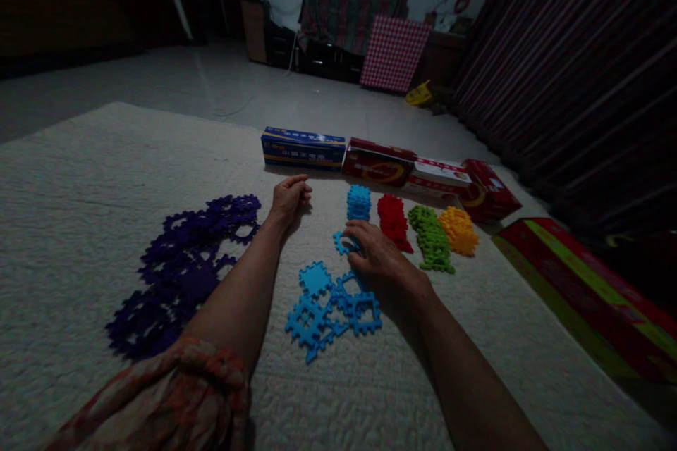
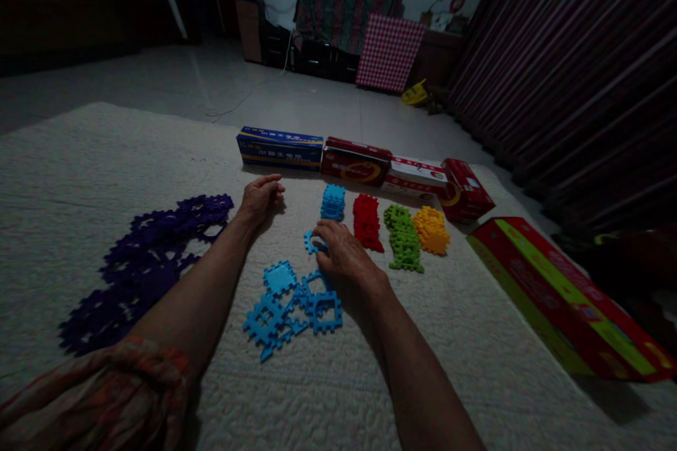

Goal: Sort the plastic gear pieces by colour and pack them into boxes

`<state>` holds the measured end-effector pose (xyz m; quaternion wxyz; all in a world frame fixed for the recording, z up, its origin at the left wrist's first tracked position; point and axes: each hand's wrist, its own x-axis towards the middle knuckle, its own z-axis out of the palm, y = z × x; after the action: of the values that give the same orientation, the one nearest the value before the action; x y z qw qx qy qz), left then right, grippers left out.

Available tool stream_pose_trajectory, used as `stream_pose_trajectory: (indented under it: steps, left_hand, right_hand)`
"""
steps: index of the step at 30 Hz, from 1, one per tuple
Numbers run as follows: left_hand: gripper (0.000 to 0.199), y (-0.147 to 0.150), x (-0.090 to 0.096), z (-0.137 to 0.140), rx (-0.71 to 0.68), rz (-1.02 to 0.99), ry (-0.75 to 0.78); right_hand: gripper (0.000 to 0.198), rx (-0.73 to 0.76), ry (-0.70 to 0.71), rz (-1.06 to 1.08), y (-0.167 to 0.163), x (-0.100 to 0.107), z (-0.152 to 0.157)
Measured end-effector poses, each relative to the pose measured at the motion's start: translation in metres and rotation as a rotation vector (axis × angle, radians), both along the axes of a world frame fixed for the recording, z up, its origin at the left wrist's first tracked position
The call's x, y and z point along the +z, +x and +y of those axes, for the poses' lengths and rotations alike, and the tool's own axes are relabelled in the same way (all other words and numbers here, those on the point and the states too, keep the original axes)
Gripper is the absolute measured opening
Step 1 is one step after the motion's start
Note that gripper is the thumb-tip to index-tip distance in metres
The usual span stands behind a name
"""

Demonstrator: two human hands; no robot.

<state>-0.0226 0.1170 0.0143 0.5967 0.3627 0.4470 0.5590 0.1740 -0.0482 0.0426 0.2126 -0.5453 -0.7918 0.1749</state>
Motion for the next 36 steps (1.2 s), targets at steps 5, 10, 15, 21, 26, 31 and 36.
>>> stream_pose_trajectory:
  steps: [5,10,15,21,26,31,36]
  left_hand:
    - [0.028,0.0,0.0,0.0,0.003,-0.001,0.002]
    - [0.026,0.001,0.002,-0.002,0.016,0.003,0.002]
    - [0.028,0.0,0.0,-0.002,0.008,-0.001,0.011]
    - [0.029,0.0,0.001,-0.001,0.004,0.0,0.012]
    - [0.029,0.0,0.002,-0.003,-0.005,-0.014,0.003]
    - [0.027,0.001,0.002,-0.002,-0.004,-0.007,0.013]
    - [0.027,0.002,0.001,-0.002,0.002,-0.005,0.007]
  right_hand:
    - [0.035,0.006,-0.018,-0.038,-0.003,-0.001,0.002]
    - [0.042,-0.046,-0.05,-0.016,-0.003,0.006,-0.006]
    - [0.043,-0.08,-0.086,0.026,-0.001,0.007,-0.008]
    - [0.036,-0.025,-0.017,-0.024,0.001,0.002,-0.003]
    - [0.045,-0.032,0.188,-0.089,0.004,-0.014,0.021]
    - [0.047,-0.212,0.5,-0.194,0.012,-0.024,0.045]
    - [0.046,-0.313,0.57,-0.261,0.013,-0.039,0.051]
